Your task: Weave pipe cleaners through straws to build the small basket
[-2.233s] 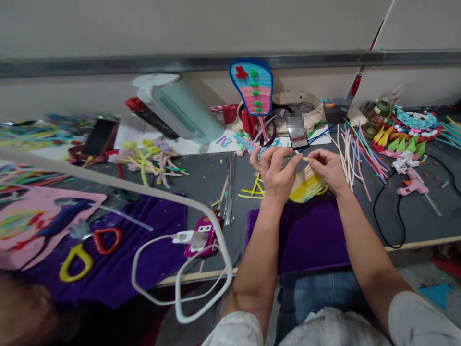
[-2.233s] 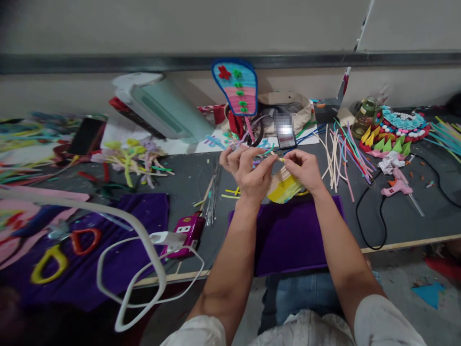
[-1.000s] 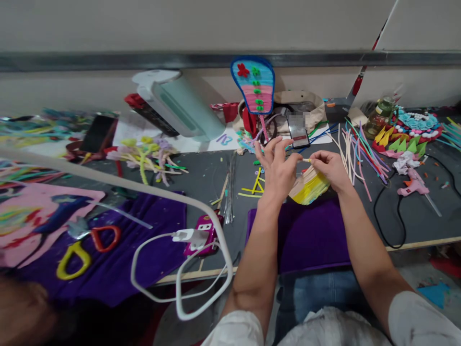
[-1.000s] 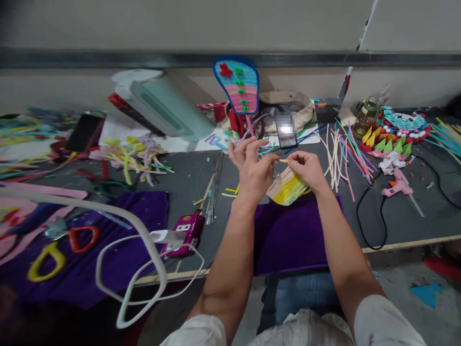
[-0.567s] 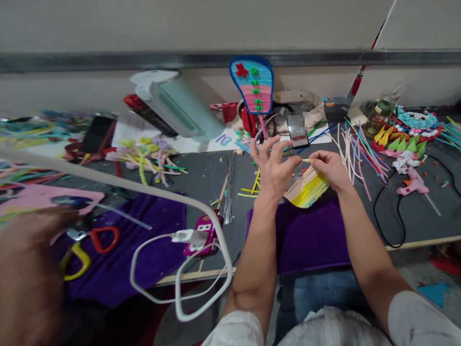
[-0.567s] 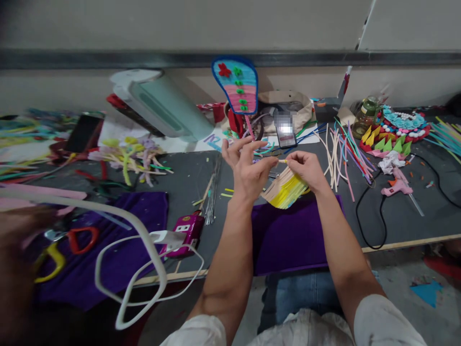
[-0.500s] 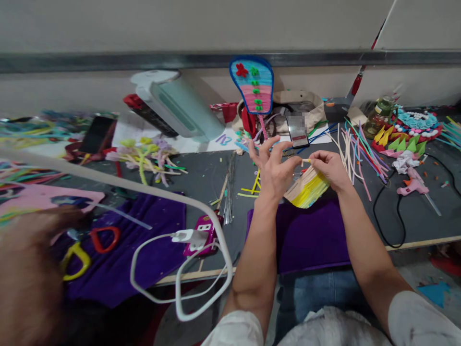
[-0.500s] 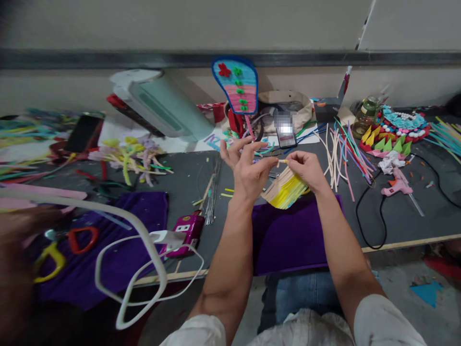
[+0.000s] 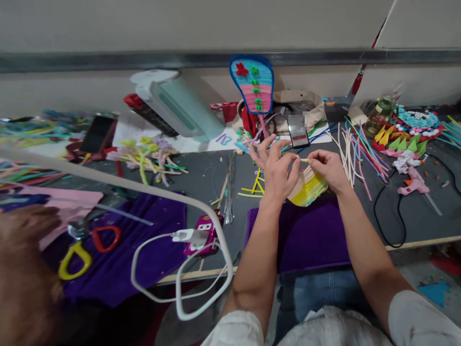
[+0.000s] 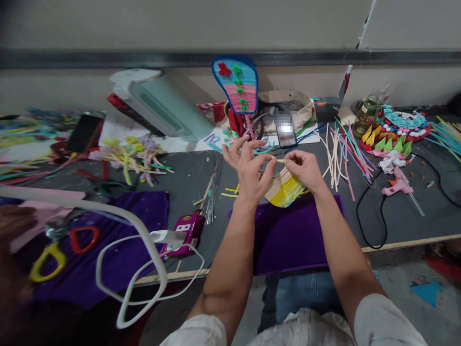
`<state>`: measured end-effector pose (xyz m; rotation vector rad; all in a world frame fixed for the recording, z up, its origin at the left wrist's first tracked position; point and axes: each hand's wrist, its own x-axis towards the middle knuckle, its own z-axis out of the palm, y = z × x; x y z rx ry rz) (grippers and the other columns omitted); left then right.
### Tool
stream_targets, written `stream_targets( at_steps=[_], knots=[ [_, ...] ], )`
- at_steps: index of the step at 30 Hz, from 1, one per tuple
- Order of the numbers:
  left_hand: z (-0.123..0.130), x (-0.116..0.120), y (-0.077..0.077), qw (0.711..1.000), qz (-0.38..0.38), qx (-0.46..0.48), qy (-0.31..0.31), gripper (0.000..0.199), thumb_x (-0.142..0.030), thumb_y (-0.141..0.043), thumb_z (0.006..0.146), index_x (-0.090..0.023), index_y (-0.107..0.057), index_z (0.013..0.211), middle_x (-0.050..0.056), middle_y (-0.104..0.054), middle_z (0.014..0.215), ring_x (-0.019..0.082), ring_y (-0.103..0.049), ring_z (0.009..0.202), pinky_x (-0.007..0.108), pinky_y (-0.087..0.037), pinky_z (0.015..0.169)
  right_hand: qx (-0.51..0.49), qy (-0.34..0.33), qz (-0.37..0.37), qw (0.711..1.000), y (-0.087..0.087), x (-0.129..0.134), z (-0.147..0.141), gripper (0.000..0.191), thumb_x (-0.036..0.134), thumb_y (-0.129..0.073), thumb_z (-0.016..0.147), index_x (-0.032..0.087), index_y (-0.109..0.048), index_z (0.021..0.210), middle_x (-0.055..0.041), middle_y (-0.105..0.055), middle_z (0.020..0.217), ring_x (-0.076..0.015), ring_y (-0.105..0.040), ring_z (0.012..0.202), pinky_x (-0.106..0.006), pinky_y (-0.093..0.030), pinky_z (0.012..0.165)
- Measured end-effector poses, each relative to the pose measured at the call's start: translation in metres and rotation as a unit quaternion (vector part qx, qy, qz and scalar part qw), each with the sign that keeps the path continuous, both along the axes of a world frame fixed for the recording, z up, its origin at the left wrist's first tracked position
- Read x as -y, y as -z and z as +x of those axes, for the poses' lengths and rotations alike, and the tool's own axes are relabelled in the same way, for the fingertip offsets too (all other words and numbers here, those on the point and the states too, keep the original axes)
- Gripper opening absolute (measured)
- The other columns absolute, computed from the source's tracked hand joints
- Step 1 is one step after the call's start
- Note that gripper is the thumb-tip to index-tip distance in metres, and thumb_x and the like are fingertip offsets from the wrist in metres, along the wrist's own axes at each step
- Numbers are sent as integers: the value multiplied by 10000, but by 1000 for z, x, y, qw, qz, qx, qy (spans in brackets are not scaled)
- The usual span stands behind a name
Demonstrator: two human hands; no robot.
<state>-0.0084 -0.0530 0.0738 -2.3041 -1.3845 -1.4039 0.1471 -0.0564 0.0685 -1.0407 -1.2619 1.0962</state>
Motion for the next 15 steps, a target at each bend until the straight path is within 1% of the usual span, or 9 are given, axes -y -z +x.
stream_targets(
  at_steps=[4,7,10,15],
  knots=[
    [2,-1,0,1000,1,19,-9,98,-322,-605,856,-242,-616,802,50,-613,1228,297,-363,1364,615,-29,1165,-16,11,-3,1000,2,-1,1,180,344,-666,671,175,-611,702,42,-511,612,-83,-411,556,-229,-313,538],
    [1,-2,1,1000,18,14,-4,101,-322,-618,854,-258,-621,775,36,-639,1176,289,-396,1338,620,-27,1163,-27,22,-22,999,2,-1,3,190,359,-656,674,180,-608,718,49,-491,596,-81,-395,537,-226,-302,516],
    [0,-3,5,999,43,-8,0,109,-314,-613,862,-278,-636,762,16,-673,1084,264,-468,1263,604,-68,1166,-25,21,-32,999,1,-1,2,189,363,-650,675,187,-602,725,49,-492,598,-82,-394,535,-224,-309,511],
    [-3,-7,10,998,65,-13,-22,81,-317,-627,862,-307,-678,800,14,-701,962,259,-544,1122,599,-160,1133,-36,18,-34,999,2,-1,0,187,360,-662,677,187,-608,721,49,-494,597,-81,-391,538,-222,-310,508]
  ],
)
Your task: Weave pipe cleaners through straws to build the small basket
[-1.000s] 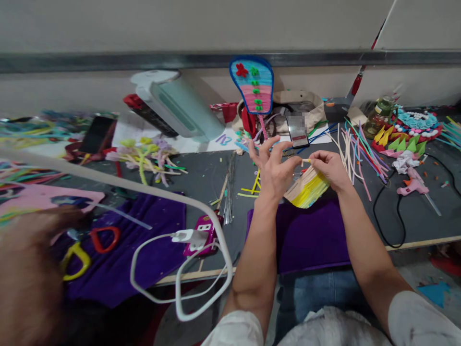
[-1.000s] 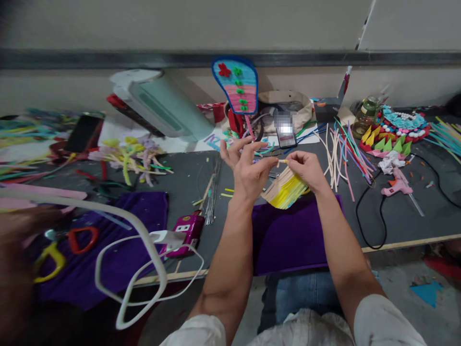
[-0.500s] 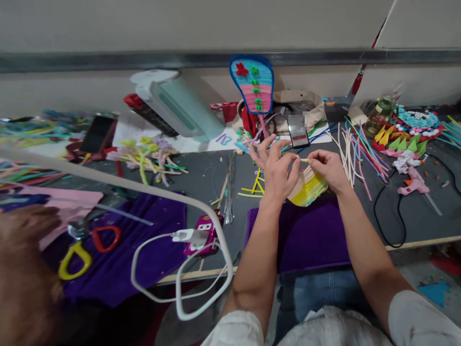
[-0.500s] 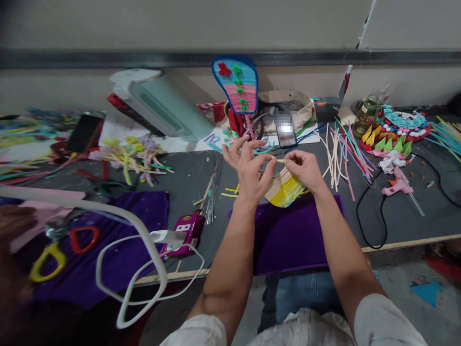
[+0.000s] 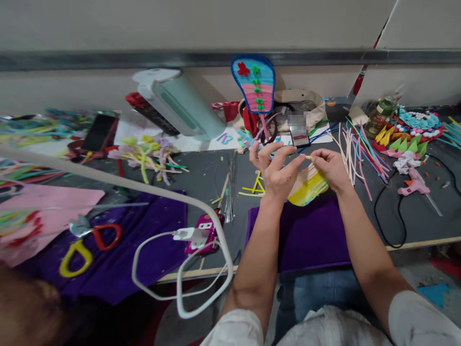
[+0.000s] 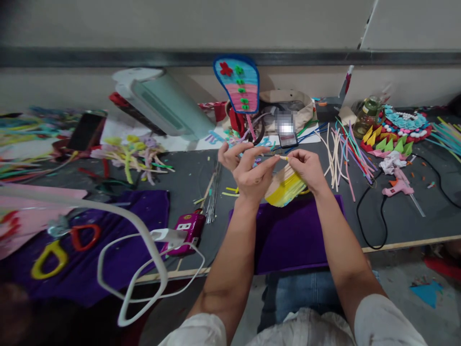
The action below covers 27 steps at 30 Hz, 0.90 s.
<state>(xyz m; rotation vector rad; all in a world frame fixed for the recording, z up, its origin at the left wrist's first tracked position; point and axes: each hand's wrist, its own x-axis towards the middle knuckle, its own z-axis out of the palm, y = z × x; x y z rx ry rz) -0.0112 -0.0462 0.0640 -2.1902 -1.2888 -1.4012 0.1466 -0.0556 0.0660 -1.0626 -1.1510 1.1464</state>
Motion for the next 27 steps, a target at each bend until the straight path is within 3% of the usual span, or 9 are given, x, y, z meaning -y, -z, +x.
stream_targets(
  at_steps=[5,12,17,27],
  knots=[
    [-1,-1,-2,1000,12,7,-14,83,-288,-633,861,-314,-700,821,22,-699,976,261,-550,1079,591,-194,1105,-3,-7,5,1000,-1,1,0,178,349,-662,686,185,-607,726,52,-491,598,-78,-395,538,-224,-310,517],
    [2,-2,-4,999,-32,3,2,75,-292,-622,872,-282,-690,842,46,-665,1056,271,-490,1154,575,-181,1111,-9,-7,17,1000,-4,2,-2,160,328,-660,683,178,-612,710,51,-490,599,-74,-390,538,-225,-296,522],
    [3,-2,-3,998,-62,0,4,116,-276,-583,892,-249,-663,813,55,-639,1066,274,-459,1186,557,-150,1129,-3,-9,16,1000,-1,1,-2,166,336,-655,682,178,-611,706,50,-493,598,-77,-400,539,-224,-306,522],
    [4,5,-8,996,-92,20,-10,82,-314,-602,875,-274,-672,861,53,-567,1286,303,-363,1314,589,-31,1162,15,8,16,1000,1,-1,-1,176,355,-641,692,185,-606,722,52,-492,596,-79,-396,537,-219,-314,517]
  ],
)
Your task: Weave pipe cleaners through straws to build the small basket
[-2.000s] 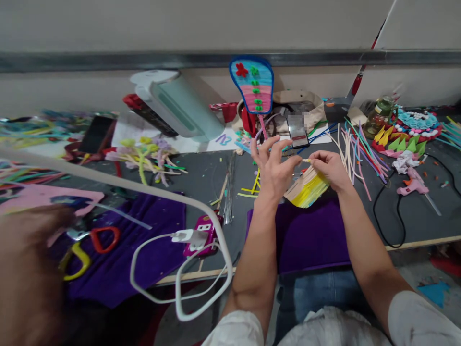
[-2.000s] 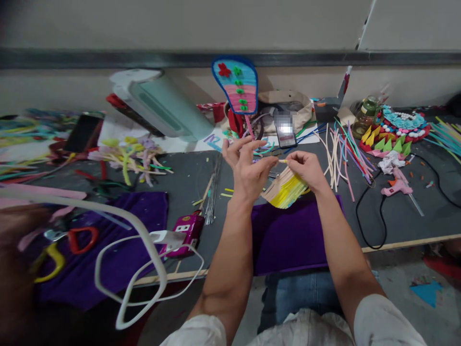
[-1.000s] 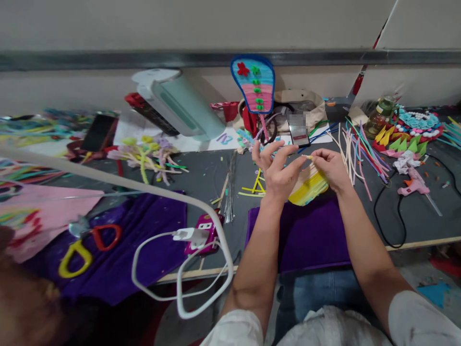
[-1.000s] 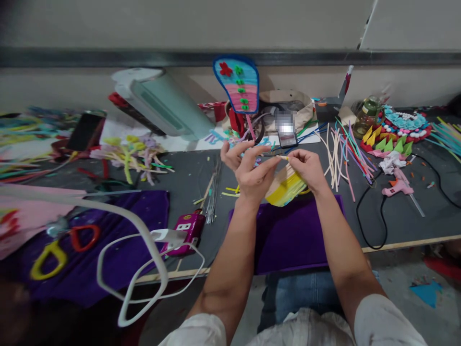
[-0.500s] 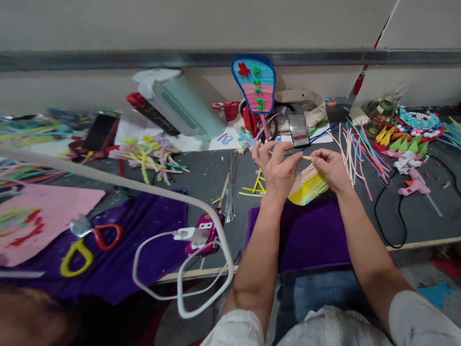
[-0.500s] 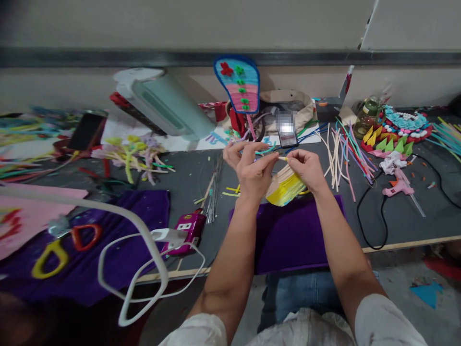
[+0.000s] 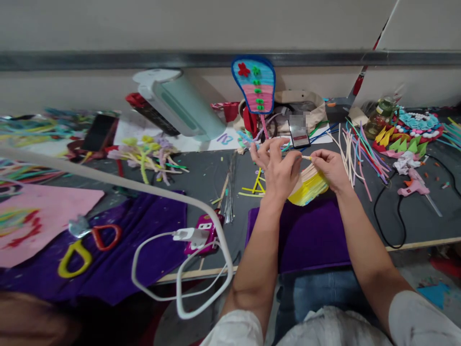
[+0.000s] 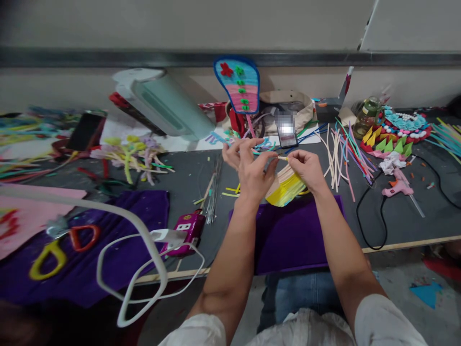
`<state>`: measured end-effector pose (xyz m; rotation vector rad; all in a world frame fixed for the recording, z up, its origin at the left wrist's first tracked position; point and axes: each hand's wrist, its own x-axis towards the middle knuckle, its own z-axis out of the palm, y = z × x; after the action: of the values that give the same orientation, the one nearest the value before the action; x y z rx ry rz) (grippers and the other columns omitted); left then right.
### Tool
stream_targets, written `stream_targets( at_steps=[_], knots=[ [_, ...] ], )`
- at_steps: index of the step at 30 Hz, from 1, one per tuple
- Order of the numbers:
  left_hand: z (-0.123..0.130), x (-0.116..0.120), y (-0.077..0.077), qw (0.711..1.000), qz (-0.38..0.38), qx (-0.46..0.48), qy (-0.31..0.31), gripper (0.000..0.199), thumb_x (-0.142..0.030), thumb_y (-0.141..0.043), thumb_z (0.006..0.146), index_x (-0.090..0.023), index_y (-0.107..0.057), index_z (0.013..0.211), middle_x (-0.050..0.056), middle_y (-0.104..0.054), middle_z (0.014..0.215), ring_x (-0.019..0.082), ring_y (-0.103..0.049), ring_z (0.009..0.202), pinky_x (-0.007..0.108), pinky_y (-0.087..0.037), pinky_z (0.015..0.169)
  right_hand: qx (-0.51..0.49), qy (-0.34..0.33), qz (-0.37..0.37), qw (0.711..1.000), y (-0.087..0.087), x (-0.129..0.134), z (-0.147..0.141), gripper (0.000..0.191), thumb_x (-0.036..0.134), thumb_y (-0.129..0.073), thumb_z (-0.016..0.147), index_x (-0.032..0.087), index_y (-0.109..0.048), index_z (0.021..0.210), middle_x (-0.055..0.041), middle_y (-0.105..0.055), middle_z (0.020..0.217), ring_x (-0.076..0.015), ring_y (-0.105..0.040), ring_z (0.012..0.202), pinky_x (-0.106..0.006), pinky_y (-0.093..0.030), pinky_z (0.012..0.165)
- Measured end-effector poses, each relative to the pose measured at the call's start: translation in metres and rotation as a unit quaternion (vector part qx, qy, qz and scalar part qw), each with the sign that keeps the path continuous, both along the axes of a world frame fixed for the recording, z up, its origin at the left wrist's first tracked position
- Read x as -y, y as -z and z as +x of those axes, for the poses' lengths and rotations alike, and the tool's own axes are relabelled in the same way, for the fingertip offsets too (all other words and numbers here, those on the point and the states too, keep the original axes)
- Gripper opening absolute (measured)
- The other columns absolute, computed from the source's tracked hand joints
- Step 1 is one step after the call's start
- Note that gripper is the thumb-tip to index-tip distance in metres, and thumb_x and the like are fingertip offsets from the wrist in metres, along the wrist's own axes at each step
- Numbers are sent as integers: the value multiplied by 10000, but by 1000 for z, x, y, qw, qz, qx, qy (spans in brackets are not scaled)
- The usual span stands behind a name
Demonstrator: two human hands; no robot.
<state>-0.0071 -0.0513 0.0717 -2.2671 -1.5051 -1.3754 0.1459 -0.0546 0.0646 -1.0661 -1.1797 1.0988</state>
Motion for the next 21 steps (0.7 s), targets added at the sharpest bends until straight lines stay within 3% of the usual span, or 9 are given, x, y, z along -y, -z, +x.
stream_targets(
  at_steps=[7,13,17,21],
  knots=[
    [0,-3,2,999,-29,-25,22,137,-255,-512,902,-230,-627,833,72,-555,1306,295,-346,1351,591,-17,1171,71,17,60,996,7,-4,0,124,304,-619,711,180,-625,724,30,-559,636,-94,-458,583,-231,-363,568],
    [0,-1,-1,1000,7,5,-4,76,-291,-574,874,-242,-632,869,72,-528,1354,309,-313,1384,604,-17,1166,1,8,-4,1000,5,-4,1,150,323,-645,667,180,-611,699,47,-522,590,-84,-434,529,-224,-334,520],
    [-2,3,-2,998,30,45,-38,134,-344,-618,853,-230,-642,786,82,-538,1317,338,-341,1347,621,-104,1135,-44,14,-47,998,4,-3,1,185,354,-656,660,187,-600,714,57,-495,567,-84,-427,504,-222,-338,497],
    [0,3,0,996,20,63,-55,185,-374,-600,875,-240,-703,797,94,-565,1236,329,-395,1244,574,-239,1064,-24,30,-4,999,4,-4,-1,192,367,-653,688,187,-599,728,56,-495,582,-80,-412,522,-222,-340,517]
  ],
)
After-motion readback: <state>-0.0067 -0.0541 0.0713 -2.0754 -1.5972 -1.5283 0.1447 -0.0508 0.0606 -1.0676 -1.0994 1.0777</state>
